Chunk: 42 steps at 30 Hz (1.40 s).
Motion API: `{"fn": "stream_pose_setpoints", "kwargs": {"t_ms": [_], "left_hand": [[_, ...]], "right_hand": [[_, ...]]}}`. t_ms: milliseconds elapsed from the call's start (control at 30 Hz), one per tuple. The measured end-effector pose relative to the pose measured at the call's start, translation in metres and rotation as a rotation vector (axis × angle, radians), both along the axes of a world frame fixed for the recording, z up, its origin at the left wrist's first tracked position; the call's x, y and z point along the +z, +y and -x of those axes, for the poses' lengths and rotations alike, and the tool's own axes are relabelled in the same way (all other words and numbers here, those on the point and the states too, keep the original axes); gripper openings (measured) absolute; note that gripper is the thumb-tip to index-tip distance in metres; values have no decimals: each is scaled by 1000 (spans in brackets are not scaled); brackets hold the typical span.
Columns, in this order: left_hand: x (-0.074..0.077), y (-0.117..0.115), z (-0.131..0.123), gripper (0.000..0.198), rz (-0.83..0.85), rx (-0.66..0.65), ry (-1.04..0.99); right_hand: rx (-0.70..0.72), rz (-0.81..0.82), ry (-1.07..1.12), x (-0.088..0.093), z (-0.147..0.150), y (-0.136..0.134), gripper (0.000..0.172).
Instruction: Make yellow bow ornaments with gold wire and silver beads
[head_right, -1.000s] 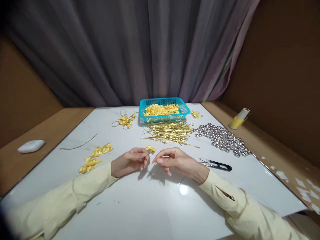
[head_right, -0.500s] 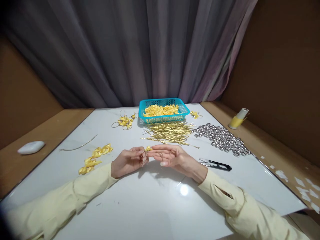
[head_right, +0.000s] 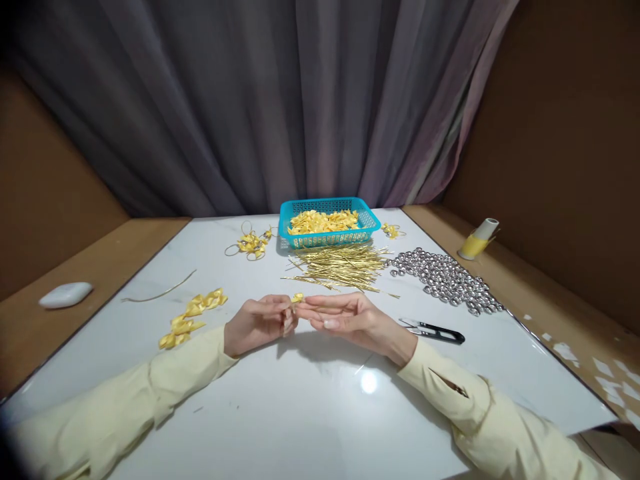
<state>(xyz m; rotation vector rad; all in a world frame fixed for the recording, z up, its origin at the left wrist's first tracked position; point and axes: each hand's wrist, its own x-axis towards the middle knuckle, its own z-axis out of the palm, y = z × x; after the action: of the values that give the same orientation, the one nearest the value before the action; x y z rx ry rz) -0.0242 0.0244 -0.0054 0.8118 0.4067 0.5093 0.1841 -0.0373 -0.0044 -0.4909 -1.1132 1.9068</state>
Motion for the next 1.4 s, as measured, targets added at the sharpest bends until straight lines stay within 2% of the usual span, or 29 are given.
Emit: {"fn": "stream_pose_setpoints", "kwargs": {"t_ms": [133, 200, 333, 500, 733, 900, 1067, 1400], "left_hand": [[2, -2, -1, 9, -34, -62, 44], [4, -5, -1, 9, -59, -108, 74], [6, -9, -1, 11, -123, -188, 141], [6, -10, 0, 11, -207, -247, 203], [8, -11, -1, 13, -454, -292, 343], [8, -12, -1, 13, -495, -275, 400], [6, -14, -1, 17, -551, -331, 416], [3, -14, -2, 23, -640, -352, 445]], "right_hand": [[8, -27, -160, -7, 1, 2, 15], [36, -67, -214, -6, 1, 2, 9], [93, -116, -296, -4, 0, 2, 20], [111, -70, -348, -5, -1, 2, 16], [101, -82, -412, 1, 1, 0, 17], [133, -85, -476, 4, 1, 0, 22], [155, -105, -559, 3, 1, -1, 23], [123, -191, -673, 1, 0, -2, 22]]}}
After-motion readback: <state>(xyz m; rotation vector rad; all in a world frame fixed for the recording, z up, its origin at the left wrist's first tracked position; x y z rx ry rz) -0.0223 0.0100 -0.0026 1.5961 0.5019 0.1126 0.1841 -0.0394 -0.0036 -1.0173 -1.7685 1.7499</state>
